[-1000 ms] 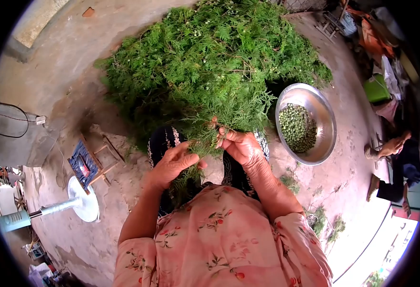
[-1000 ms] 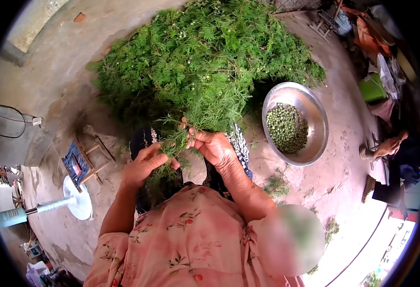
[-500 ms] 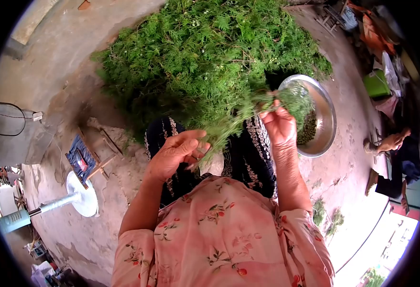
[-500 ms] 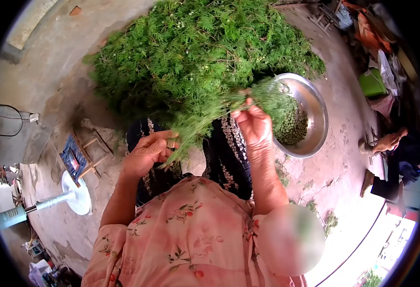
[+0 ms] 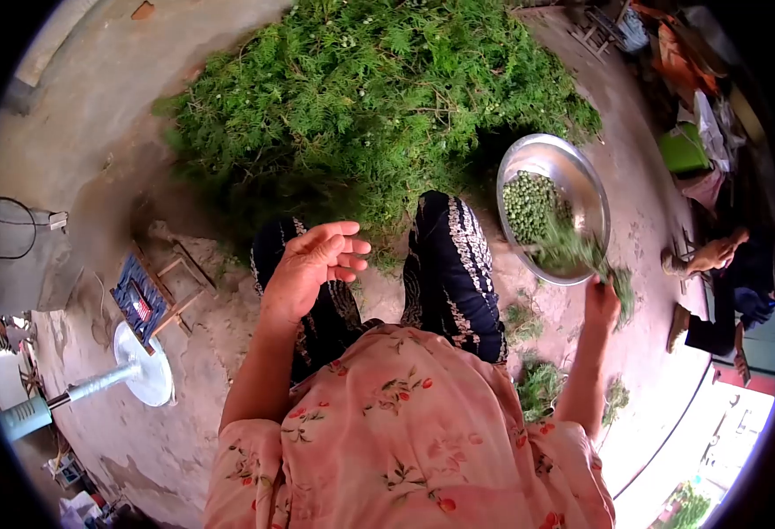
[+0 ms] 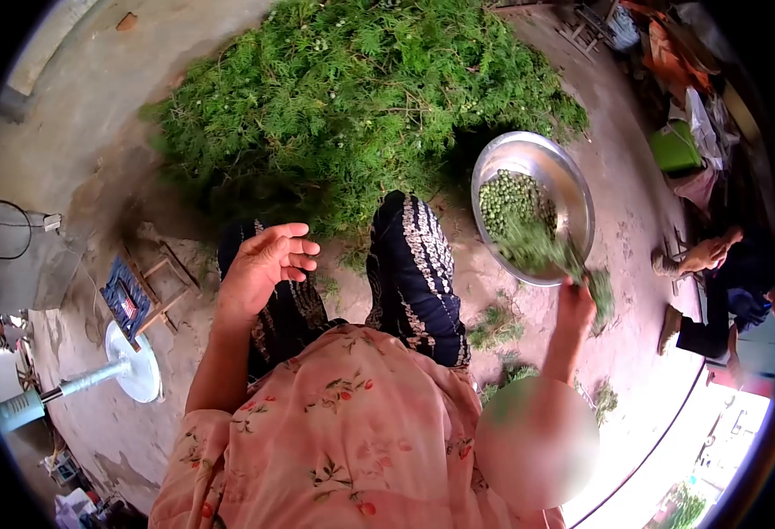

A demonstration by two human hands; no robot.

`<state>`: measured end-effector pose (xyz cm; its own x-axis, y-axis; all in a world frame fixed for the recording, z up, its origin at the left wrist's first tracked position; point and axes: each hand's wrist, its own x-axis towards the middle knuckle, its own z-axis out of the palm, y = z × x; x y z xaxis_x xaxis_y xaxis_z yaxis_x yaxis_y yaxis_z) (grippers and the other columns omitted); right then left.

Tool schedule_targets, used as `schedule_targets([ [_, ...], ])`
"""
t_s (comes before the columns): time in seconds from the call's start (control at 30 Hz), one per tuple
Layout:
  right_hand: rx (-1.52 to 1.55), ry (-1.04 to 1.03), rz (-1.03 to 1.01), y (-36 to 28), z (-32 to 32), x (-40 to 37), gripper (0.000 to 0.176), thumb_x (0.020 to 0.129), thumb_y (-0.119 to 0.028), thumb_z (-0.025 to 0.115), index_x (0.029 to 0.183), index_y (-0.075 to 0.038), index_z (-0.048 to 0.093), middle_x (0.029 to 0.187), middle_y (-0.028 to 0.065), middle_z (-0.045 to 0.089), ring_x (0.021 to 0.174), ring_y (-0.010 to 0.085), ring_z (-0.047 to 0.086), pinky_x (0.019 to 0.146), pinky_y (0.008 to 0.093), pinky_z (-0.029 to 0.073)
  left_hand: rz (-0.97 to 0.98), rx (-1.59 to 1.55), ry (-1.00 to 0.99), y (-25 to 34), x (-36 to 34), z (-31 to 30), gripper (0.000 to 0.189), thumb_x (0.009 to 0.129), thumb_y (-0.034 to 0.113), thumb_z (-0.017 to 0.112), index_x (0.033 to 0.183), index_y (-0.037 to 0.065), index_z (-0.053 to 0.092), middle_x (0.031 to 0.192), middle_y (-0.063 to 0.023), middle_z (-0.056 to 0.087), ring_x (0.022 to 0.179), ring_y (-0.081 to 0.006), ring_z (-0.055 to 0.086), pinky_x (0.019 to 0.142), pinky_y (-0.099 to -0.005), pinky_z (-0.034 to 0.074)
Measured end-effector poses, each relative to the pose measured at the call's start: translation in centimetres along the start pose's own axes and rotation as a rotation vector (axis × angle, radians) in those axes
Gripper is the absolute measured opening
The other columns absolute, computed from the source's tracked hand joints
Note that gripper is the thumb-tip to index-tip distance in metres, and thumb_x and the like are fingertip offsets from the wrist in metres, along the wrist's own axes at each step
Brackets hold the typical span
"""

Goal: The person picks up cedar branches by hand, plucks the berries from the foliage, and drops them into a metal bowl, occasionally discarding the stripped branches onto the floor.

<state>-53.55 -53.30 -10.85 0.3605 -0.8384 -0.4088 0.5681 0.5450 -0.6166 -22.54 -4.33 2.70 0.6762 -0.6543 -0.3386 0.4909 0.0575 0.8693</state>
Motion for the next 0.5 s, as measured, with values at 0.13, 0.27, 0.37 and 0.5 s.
schedule_targets([
  [0.13, -0.117, 0.006, -0.119, -8.7, -12.0, -1.5, 0.020, 0.083, 0.002, 0.051, 0.103, 0.006, 0.054, 0.100, 0.0175, 0.058, 0.090, 0.0291, 0.056, 0.081, 0.0426, 0.049, 0.098, -0.092, 0.086, 0.7, -0.3, -1.9, 0.034, 0.090, 0.025, 0.051, 0.114, 0.001, 0.053, 0.095, -0.0118, 0.063, 0.080, -0.0179, 0.061, 0.067, -0.0282, 0.048],
  [0.27, -0.755, 0.031, -0.142, -15.1, -23.6, -8.4, 0.016, 0.077, -0.006, 0.052, 0.089, 0.005, 0.054, 0.096, 0.0161, 0.056, 0.091, 0.0238, 0.054, 0.067, 0.0394, 0.054, 0.151, -0.178, 0.216, 1.5, -0.5, -3.1, 0.031, 0.088, 0.025, 0.056, 0.109, 0.003, 0.057, 0.092, -0.0097, 0.064, 0.077, -0.0167, 0.060, 0.067, -0.0277, 0.047],
  [0.37, -0.824, 0.619, -0.376, -16.4, -35.9, -7.5, 0.018, 0.068, -0.020, 0.062, 0.072, -0.005, 0.055, 0.078, 0.0059, 0.052, 0.069, 0.0228, 0.054, 0.047, 0.0361, 0.047, 0.213, -0.385, 0.342, 2.5, -0.6, -3.8, 0.025, 0.087, 0.021, 0.058, 0.105, 0.004, 0.059, 0.086, -0.0066, 0.063, 0.074, -0.0158, 0.059, 0.066, -0.0266, 0.047],
  [0.5, -0.587, 0.604, -0.163, -13.5, -32.3, -7.5, 0.006, 0.070, -0.016, 0.056, 0.075, -0.017, 0.053, 0.069, 0.0017, 0.045, 0.057, 0.0190, 0.046, 0.045, 0.0334, 0.044, 0.347, -0.528, 0.404, 3.7, -0.2, -5.7, 0.022, 0.085, 0.022, 0.060, 0.100, 0.006, 0.060, 0.080, -0.0038, 0.062, 0.070, -0.0137, 0.057, 0.063, -0.0252, 0.046],
])
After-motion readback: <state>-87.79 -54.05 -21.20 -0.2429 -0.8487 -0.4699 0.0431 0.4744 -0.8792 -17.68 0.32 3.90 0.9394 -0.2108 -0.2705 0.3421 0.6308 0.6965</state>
